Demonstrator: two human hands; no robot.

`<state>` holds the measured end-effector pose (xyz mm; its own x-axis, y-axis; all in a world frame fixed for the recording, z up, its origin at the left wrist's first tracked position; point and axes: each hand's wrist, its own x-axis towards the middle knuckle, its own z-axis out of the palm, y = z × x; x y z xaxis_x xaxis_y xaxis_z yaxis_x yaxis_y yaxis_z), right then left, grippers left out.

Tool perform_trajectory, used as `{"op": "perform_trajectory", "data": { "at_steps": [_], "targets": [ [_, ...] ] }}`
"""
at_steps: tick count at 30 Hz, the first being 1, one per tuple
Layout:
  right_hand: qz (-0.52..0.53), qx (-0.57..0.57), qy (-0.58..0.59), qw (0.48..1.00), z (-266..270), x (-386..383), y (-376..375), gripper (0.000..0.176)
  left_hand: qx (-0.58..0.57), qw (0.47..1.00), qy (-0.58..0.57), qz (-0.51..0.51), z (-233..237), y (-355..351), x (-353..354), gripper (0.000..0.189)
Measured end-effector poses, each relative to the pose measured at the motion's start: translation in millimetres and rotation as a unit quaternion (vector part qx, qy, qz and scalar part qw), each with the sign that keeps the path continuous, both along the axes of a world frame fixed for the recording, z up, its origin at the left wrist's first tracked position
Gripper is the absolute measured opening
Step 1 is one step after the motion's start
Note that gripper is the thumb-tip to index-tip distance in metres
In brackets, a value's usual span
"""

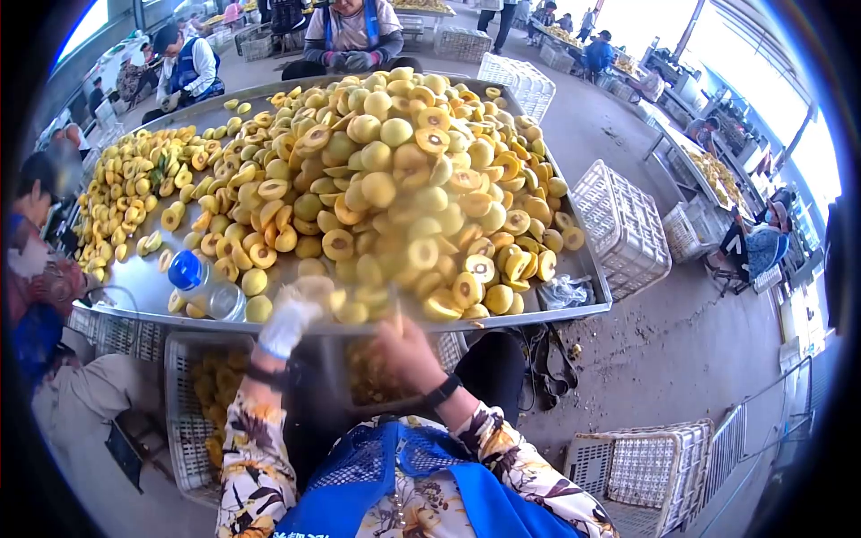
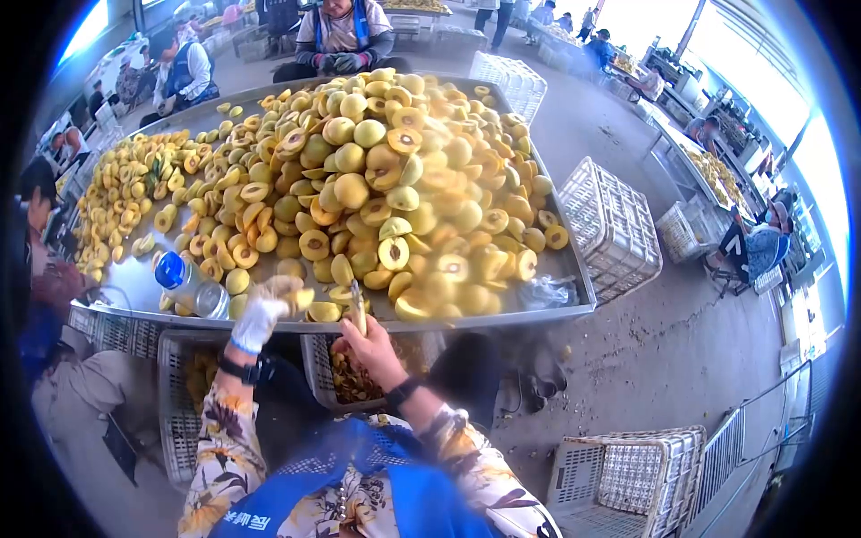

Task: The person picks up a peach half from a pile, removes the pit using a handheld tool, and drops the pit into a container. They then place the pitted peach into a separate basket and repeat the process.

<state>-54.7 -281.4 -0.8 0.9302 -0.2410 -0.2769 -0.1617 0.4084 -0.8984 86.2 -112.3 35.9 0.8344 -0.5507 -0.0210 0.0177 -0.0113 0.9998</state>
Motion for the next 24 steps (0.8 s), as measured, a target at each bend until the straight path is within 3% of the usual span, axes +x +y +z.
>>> {"op": "perform_trajectory", "data": {
  "at_steps": [2, 3, 4, 6, 7, 8, 9, 11, 12, 14, 15, 16, 17, 19, 21, 22, 24],
  "targets": [
    [0.014, 0.12, 0.028, 0.992, 8.4, 6.9, 3.0, 0.031, 0.07, 0.988, -0.125, -0.061, 28.2, -7.9, -37.3, 0.025],
    [0.031, 0.131, 0.007, 0.991, 6.0, 8.3, 8.4, 0.03, 0.094, 0.943, -0.305, -0.091, 23.1, -10.7, -44.5, 0.028],
    [0.023, 0.122, 0.003, 0.992, 5.4, 7.4, 12.1, 0.029, 0.119, 0.921, -0.352, -0.12, 26.2, -13.7, -51.9, 0.03],
    [0.009, 0.107, -0.004, 0.994, 8.0, 3.2, 20.4, 0.028, 0.071, 0.926, -0.362, -0.082, 21.3, -13.5, -59.6, 0.033],
    [0.018, 0.101, -0.025, 0.994, 13.0, -0.7, 18.7, 0.029, -0.057, 0.979, -0.195, -0.036, 17.6, -15.9, -67.1, 0.031],
    [0.004, 0.095, -0.035, 0.995, 12.7, -0.2, 20.9, 0.03, -0.182, 0.983, -0.018, 0.013, 14.0, -20.0, -76.7, 0.031],
    [-0.01, 0.089, -0.045, 0.995, 11.5, -0.1, 23.1, 0.03, -0.298, 0.939, 0.162, 0.062, 10.1, -24.7, -84.0, 0.033],
    [-0.007, 0.09, -0.038, 0.995, 3.6, 1.9, 22.8, 0.039, -0.313, 0.901, 0.296, 0.048, 2.2, -33.1, -90.4, 0.037],
    [-0.047, -0.078, -0.079, 0.993, 0.0, 3.5, 23.6, 0.041, -0.32, 0.875, 0.361, 0.042, -5.9, -35.7, -90.8, 0.041],
    [-0.111, -0.398, -0.154, 0.898, -5.8, 4.9, 30.9, 0.046, -0.298, 0.865, 0.388, 0.111, -44.3, -37.8, -81.4, 0.036],
    [-0.063, -0.377, -0.051, 0.923, 17.0, -1.2, 32.7, 0.051, -0.305, 0.857, 0.397, 0.126, -50.0, -37.9, -78.4, 0.034],
    [-0.057, -0.482, -0.087, 0.87, -14.2, 0.3, 30.4, 0.048, -0.31, 0.846, 0.409, 0.149, -54.0, -34.0, -78.6, 0.032],
    [-0.057, -0.386, -0.011, 0.92, 23.2, -8.5, 33.8, 0.049, -0.326, 0.856, 0.378, 0.134, -55.0, -32.9, -76.1, 0.032],
    [-0.064, -0.46, -0.066, 0.883, 24.8, -14.3, 32.2, 0.038, -0.351, 0.862, 0.342, 0.13, -57.2, -26.2, -67.1, 0.029],
    [0.001, -0.47, -0.061, 0.881, 26.5, -23.0, 29.5, 0.03, -0.391, 0.857, 0.319, 0.102, -41.7, -22.0, -68.2, 0.025],
    [0.024, -0.478, -0.081, 0.874, 20.8, -25.2, 27.7, 0.029, -0.357, 0.862, 0.335, 0.131, -16.7, -22.0, -74.3, 0.026],
    [0.072, -0.467, -0.047, 0.88, 23.9, -32.3, 30.9, 0.025, -0.331, 0.865, 0.326, 0.187, -39.6, -21.6, -67.0, 0.031]
  ]
}}
